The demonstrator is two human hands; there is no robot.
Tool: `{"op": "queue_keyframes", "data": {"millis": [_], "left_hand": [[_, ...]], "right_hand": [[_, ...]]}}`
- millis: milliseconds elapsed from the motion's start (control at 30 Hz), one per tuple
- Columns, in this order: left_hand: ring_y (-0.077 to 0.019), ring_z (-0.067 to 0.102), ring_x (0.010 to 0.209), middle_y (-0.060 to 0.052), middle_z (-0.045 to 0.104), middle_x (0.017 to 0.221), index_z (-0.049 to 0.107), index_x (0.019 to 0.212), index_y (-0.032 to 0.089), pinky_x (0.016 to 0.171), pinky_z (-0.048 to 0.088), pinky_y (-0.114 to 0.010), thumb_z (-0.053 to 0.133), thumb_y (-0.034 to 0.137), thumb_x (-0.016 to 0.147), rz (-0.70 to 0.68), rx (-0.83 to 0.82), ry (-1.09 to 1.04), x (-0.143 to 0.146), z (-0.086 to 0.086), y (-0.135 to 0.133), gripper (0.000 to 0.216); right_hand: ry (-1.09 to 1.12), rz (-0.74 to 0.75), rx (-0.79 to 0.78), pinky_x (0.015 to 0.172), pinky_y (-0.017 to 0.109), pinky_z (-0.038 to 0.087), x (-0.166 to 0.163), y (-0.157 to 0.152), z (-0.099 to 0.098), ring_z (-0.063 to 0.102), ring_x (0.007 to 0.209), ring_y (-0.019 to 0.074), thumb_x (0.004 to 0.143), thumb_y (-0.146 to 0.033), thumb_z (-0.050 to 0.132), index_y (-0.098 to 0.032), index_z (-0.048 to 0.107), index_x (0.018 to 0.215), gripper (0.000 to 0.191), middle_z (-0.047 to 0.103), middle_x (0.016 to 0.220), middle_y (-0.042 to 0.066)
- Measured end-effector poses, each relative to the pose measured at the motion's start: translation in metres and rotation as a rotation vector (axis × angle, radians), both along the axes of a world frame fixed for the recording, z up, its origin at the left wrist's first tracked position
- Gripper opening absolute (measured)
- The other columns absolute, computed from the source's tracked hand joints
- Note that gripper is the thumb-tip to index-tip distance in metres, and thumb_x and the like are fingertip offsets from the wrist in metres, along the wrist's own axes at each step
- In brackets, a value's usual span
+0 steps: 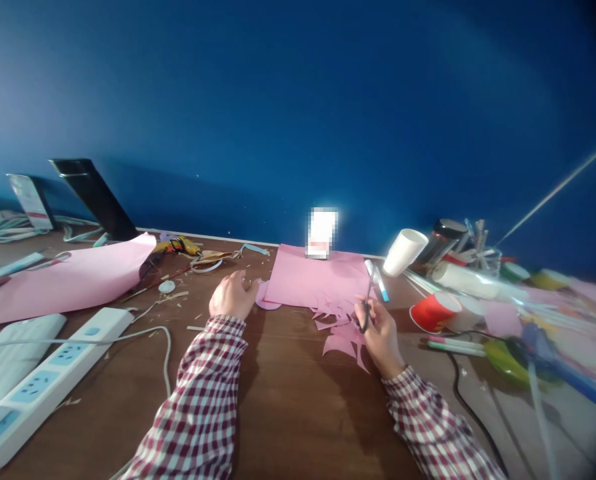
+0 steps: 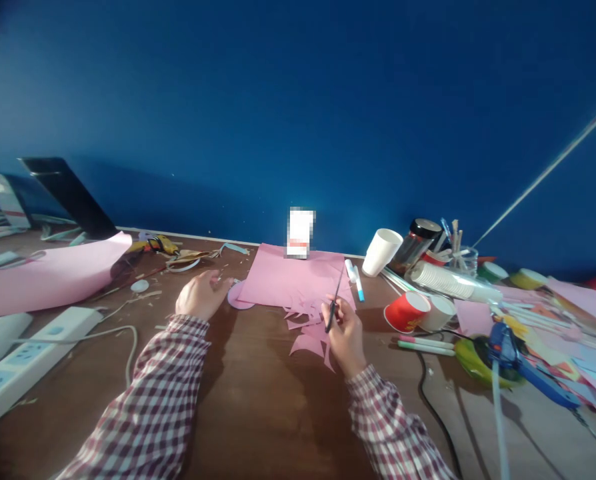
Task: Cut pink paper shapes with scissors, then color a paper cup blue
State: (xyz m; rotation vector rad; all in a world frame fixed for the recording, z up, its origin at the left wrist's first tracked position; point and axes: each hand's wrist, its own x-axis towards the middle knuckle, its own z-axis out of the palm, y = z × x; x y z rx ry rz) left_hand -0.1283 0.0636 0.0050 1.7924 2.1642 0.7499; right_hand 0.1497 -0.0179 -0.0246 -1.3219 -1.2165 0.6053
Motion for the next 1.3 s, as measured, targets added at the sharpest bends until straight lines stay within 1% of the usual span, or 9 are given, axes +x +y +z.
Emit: {"op": "queue_keyframes", "data": {"millis": [100, 233, 333, 467, 567, 700, 967, 1100, 1300], "left_hand": [[-0.0205, 0.062, 0.088, -0.005, 0.067, 0.102, 0.059, 0.110, 0.022, 0.070, 0.045, -0.029, 0.048, 0.049, 0.078, -0.090, 0.064, -0.036, 0.024, 0.007, -0.005, 0.043], [-0.0191, 0.061, 0.087, -0.004, 0.067, 0.103, 0.061, 0.108, 0.024, 0.071, 0.046, -0.029, 0.045, 0.047, 0.082, -0.415, 0.018, 0.017, 0.084, 0.015, -0.008, 0.038], [-0.0188, 0.058, 0.097, -0.007, 0.063, 0.112, 0.059, 0.111, 0.021, 0.080, 0.045, -0.030, 0.038, 0.033, 0.087, -0.626, 0.001, 0.160, 0.131, 0.008, -0.003, 0.034], [-0.0214, 0.046, 0.117, -0.008, 0.052, 0.129, 0.053, 0.120, 0.022, 0.099, 0.032, -0.038, 0.047, 0.026, 0.083, -0.721, 0.023, 0.205, 0.170, -0.009, 0.004, 0.037], [-0.0248, 0.047, 0.114, -0.010, 0.056, 0.122, 0.061, 0.109, 0.021, 0.100, 0.029, -0.043, 0.053, 0.031, 0.080, -0.777, 0.014, 0.230, 0.176, -0.015, 0.000, 0.032], [-0.0241, 0.051, 0.106, -0.008, 0.064, 0.105, 0.068, 0.090, 0.023, 0.099, 0.029, -0.042, 0.047, 0.041, 0.083, -0.801, 0.006, 0.238, 0.171, -0.010, -0.006, 0.028], [-0.0294, 0.050, 0.103, -0.015, 0.058, 0.107, 0.065, 0.097, 0.018, 0.084, 0.040, -0.041, 0.054, 0.052, 0.075, -0.697, -0.069, 0.264, 0.174, -0.008, 0.000, 0.042], [-0.0266, 0.049, 0.105, -0.011, 0.056, 0.111, 0.062, 0.102, 0.022, 0.085, 0.041, -0.038, 0.057, 0.050, 0.074, -0.693, -0.102, 0.252, 0.178, -0.008, -0.002, 0.040], [-0.0320, 0.050, 0.107, -0.017, 0.057, 0.110, 0.058, 0.105, 0.016, 0.089, 0.037, -0.045, 0.067, 0.056, 0.060, -0.625, -0.175, 0.239, 0.187, -0.005, 0.000, 0.062]], "right_hand": [[0.187, -0.071, 0.054, 0.053, 0.025, 0.045, 0.002, 0.005, -0.001, 0.052, 0.057, 0.0123, 0.080, -0.040, 0.059, -0.015, 0.059, 0.098, 0.030, 0.054, 0.063, -0.001], [0.267, -0.150, 0.095, 0.052, 0.024, 0.044, 0.004, 0.009, -0.002, 0.050, 0.055, 0.0109, 0.080, -0.041, 0.059, -0.016, 0.058, 0.098, 0.032, 0.054, 0.062, -0.002], [0.247, -0.179, 0.103, 0.051, 0.023, 0.043, 0.006, 0.010, -0.005, 0.050, 0.056, 0.0105, 0.080, -0.041, 0.059, -0.016, 0.059, 0.095, 0.030, 0.054, 0.063, -0.002], [0.237, -0.220, 0.119, 0.052, 0.023, 0.043, 0.008, 0.011, -0.007, 0.050, 0.056, 0.0103, 0.080, -0.042, 0.059, -0.016, 0.060, 0.093, 0.029, 0.055, 0.066, -0.001], [0.257, -0.246, 0.127, 0.055, 0.024, 0.044, 0.013, 0.013, -0.007, 0.052, 0.058, 0.0106, 0.081, -0.043, 0.058, -0.016, 0.059, 0.095, 0.030, 0.055, 0.067, -0.002], [0.277, -0.282, 0.137, 0.058, 0.024, 0.045, 0.021, 0.017, -0.007, 0.052, 0.060, 0.0107, 0.083, -0.043, 0.056, -0.017, 0.058, 0.096, 0.030, 0.055, 0.066, -0.002], [0.296, -0.285, 0.139, 0.057, 0.023, 0.045, 0.022, 0.019, -0.007, 0.052, 0.057, 0.0093, 0.083, -0.044, 0.054, -0.016, 0.058, 0.096, 0.030, 0.053, 0.063, -0.004], [0.267, -0.280, 0.144, 0.056, 0.022, 0.044, 0.021, 0.018, -0.005, 0.052, 0.056, 0.0096, 0.082, -0.044, 0.055, -0.016, 0.059, 0.092, 0.030, 0.054, 0.064, -0.003], [0.211, -0.291, 0.136, 0.054, 0.022, 0.043, 0.022, 0.018, -0.008, 0.053, 0.056, 0.0105, 0.082, -0.049, 0.052, -0.016, 0.059, 0.086, 0.034, 0.055, 0.063, -0.002]]}}
